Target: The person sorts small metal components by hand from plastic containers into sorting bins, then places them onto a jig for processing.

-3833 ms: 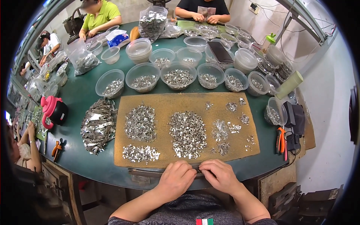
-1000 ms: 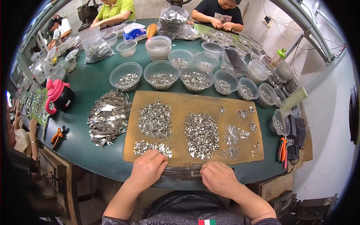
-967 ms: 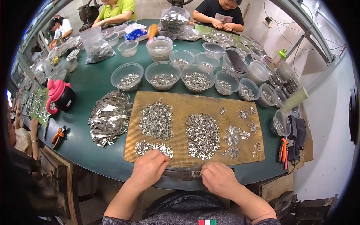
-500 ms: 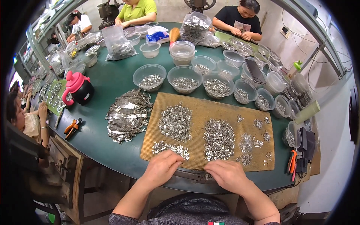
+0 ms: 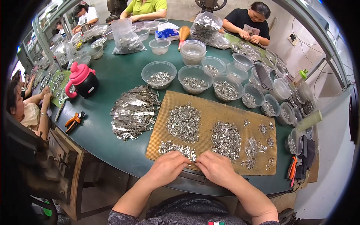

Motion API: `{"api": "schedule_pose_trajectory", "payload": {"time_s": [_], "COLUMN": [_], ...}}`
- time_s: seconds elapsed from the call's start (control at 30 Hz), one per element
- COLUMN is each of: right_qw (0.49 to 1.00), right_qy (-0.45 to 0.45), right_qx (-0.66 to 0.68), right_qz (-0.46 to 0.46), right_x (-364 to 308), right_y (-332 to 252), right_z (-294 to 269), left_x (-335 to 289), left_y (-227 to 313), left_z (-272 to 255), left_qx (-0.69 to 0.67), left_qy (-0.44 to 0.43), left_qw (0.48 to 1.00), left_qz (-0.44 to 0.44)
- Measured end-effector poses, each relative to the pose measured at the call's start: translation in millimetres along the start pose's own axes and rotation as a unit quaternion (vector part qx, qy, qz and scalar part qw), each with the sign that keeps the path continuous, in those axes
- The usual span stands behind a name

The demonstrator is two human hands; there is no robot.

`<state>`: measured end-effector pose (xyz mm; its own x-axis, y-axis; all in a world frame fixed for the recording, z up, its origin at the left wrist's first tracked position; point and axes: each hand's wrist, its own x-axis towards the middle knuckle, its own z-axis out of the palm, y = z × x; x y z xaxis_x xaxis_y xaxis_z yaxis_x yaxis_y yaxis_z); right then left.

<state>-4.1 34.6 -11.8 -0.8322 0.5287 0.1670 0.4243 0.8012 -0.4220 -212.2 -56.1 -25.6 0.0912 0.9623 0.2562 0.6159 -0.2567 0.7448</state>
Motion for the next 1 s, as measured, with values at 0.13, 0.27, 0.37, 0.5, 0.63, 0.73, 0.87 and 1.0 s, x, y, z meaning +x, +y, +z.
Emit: {"api": "schedule_pose_trajectory", "payload": {"time_s": [0.13,0.27,0.37,0.5,0.63,0.73,0.87,1.0], "right_qw": [0.999,0.998,0.995,0.997,0.999,0.998,0.994,0.993], "right_qy": [0.028,0.033,0.051,0.054,-0.039,0.009,0.046,0.081], "right_qx": [-0.027,-0.045,-0.073,-0.05,0.011,0.05,0.087,0.07], "right_qz": [-0.012,-0.014,-0.039,-0.006,0.004,-0.046,-0.054,-0.054], "right_x": [15,31,15,-38,-52,-70,-107,-121], "right_y": [4,-32,-52,-68,-95,-99,-99,-101], "right_z": [8,14,9,-18,-30,-31,-32,-43], "left_x": [7,-13,-31,-42,-72,-86,-99,-95], "left_y": [-6,4,18,48,59,61,86,84], "left_z": [1,-29,-26,7,7,19,31,37], "left_qx": [0.007,0.075,0.108,0.081,0.097,0.121,0.14,0.155], "left_qy": [0.027,0.051,0.012,-0.04,-0.023,0.003,0.07,0.063], "left_qw": [0.999,0.996,0.994,0.995,0.995,0.992,0.987,0.983], "left_qz": [-0.022,-0.007,-0.012,0.042,-0.001,0.025,0.046,0.069]}}
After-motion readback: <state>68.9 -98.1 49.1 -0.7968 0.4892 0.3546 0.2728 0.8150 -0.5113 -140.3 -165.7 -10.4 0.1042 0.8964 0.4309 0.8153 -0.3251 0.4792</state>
